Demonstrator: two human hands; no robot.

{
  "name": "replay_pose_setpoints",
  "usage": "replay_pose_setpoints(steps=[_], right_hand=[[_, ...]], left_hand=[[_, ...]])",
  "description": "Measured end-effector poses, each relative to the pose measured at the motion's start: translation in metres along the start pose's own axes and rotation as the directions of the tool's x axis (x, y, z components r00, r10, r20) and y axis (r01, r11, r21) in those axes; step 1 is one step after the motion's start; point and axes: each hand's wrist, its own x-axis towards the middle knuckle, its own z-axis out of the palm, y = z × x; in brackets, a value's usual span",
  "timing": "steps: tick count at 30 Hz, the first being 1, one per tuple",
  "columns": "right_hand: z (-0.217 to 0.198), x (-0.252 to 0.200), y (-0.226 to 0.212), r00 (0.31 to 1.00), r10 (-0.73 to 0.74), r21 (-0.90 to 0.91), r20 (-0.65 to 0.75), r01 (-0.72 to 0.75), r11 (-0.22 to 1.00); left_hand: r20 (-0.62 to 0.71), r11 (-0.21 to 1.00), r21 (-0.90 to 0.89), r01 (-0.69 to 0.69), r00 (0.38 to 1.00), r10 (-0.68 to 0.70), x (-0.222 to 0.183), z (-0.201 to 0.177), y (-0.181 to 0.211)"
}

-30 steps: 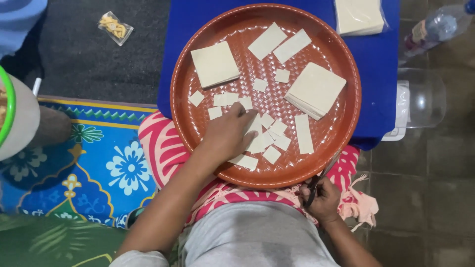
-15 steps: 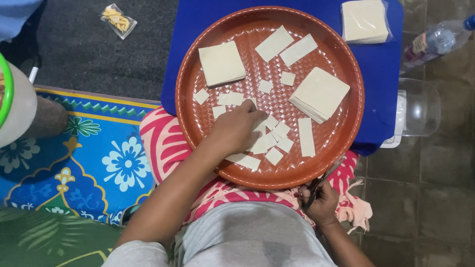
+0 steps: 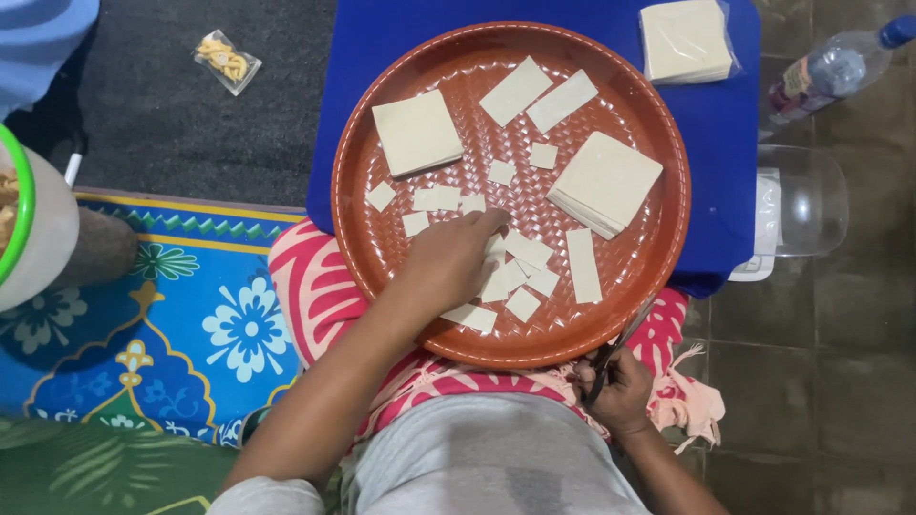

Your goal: Cutting square dough wrappers into smaller rectangular strips using scissors and arranging them on a large tray.

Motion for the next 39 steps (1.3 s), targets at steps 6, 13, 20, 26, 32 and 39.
replay_pose_setpoints(steps=[6, 13, 20, 26, 32, 39], right_hand=[[0.001, 0.002, -0.001, 0.998, -0.042, -0.108, -0.042, 0.038, 0.993], [0.002, 0.002, -0.001, 0.997, -0.065, -0.083, -0.046, 0.061, 0.995], [0.001, 0.006, -0.010, 0.995, -0.086, -0.150, -0.044, 0.078, 0.986], [0.001, 0.005, -0.008, 0.998, -0.053, -0.119, -0.046, 0.047, 0.992], [0.001, 0.001, 0.003, 0.997, -0.046, -0.140, -0.056, 0.038, 0.989], [0.006, 0.009, 0.010, 0.984, -0.127, 0.152, -0.124, 0.145, 0.978]], left_hand=[[-0.116, 0.990, -0.110, -0.082, 0.991, 0.069, -0.009, -0.001, 0.004], [-0.129, 0.854, -0.514, -0.081, 0.992, 0.016, -0.008, -0.019, 0.031], [-0.008, 0.763, -0.630, 0.142, 0.982, -0.189, 0.025, -0.008, 0.040], [-0.154, 0.879, -0.454, 0.149, 0.958, -0.241, 0.047, 0.012, 0.025], [-0.198, 0.987, -0.076, 0.143, 0.968, -0.156, 0.041, 0.005, 0.020], [0.116, 0.997, 0.052, -0.049, 0.992, 0.043, -0.009, -0.044, 0.001]])
